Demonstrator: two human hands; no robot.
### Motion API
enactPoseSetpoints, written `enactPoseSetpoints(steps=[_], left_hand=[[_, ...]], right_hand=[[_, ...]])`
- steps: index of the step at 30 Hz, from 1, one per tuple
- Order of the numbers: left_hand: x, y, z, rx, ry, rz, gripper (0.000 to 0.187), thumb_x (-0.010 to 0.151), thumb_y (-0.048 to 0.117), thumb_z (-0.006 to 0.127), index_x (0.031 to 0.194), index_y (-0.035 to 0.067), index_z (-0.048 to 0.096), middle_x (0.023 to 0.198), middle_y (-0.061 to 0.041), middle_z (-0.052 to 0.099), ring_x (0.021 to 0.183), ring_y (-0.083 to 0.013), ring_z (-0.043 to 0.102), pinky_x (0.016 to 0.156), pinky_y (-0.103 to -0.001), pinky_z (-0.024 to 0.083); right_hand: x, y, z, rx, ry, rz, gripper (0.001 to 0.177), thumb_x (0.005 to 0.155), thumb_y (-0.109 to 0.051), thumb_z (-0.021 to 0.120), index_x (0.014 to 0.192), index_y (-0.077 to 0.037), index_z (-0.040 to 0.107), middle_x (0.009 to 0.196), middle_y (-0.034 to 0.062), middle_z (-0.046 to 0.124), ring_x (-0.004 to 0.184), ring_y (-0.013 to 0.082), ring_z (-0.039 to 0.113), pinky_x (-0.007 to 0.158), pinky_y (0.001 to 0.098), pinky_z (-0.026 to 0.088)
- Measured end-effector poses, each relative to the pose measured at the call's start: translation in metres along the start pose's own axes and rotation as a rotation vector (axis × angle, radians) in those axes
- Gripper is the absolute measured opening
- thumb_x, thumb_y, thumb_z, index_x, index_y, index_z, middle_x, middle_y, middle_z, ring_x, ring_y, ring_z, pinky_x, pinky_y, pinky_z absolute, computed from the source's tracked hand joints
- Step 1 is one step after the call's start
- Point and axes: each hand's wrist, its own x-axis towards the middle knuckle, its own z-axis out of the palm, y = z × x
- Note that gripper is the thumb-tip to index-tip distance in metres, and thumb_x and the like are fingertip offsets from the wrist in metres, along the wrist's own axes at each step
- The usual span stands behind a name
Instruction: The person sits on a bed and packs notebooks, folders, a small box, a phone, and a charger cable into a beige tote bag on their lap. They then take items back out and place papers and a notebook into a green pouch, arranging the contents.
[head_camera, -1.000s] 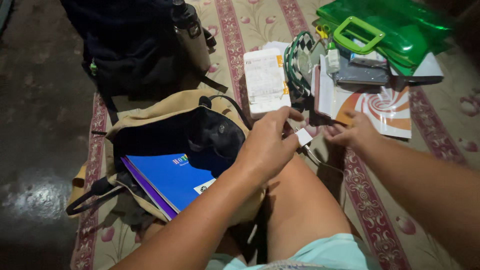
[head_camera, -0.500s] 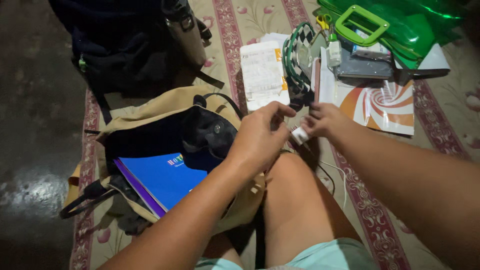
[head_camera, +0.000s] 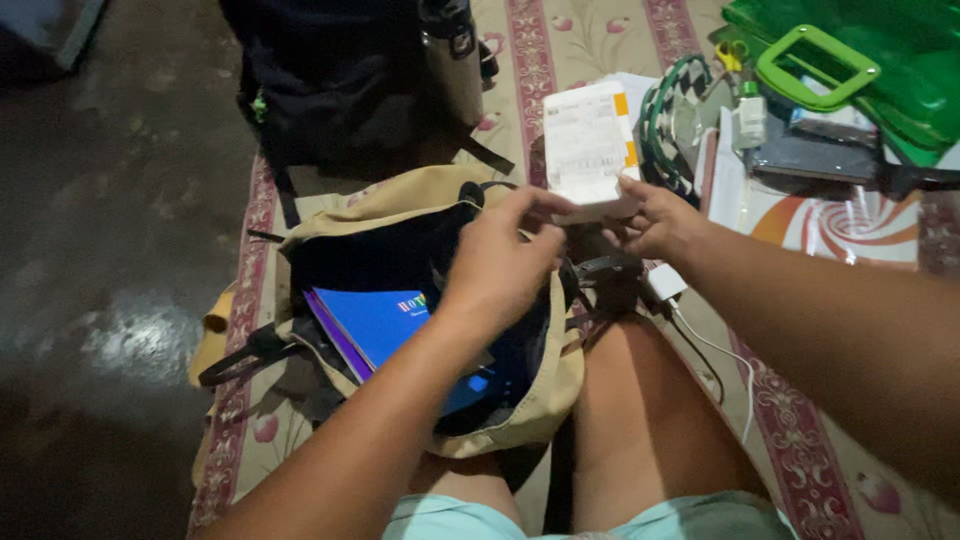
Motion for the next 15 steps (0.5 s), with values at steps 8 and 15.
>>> enactPoseSetpoints(steps=[8,15], left_hand=[[0.017,-0.029,-0.024,-0.305,0.12,-0.212,0.033,0.093,0.032,0.065,0.113,0.006,0.071,0.092,-0.002,0.07,0.077,-0.0132,0.069,0.064,-0.03,0.058],[0.007,-0.008,-0.068,-0.409,0.273,-0.004,0.067,0.084,0.055,0.073,0.126,0.004,0.063,0.116,-0.012,0.072,0.101,-0.0235,0.071,0.085,-0.037,0.057]], right_hand=[[-0.135,0.028,-0.002,0.238,-0.329,-0.114,0.04,0.093,-0.035,0.075,0.119,-0.007,0.063,0.092,0.0059,0.059,0.091,0.0243,0.057,0.086,0.0415,0.052],[-0.23,0.035,0.043,-0.36,-0.582,-0.36,0.02,0.094,-0.032,0.063,0.102,-0.014,0.064,0.099,0.0044,0.065,0.089,0.0186,0.064,0.08,0.0359,0.051]])
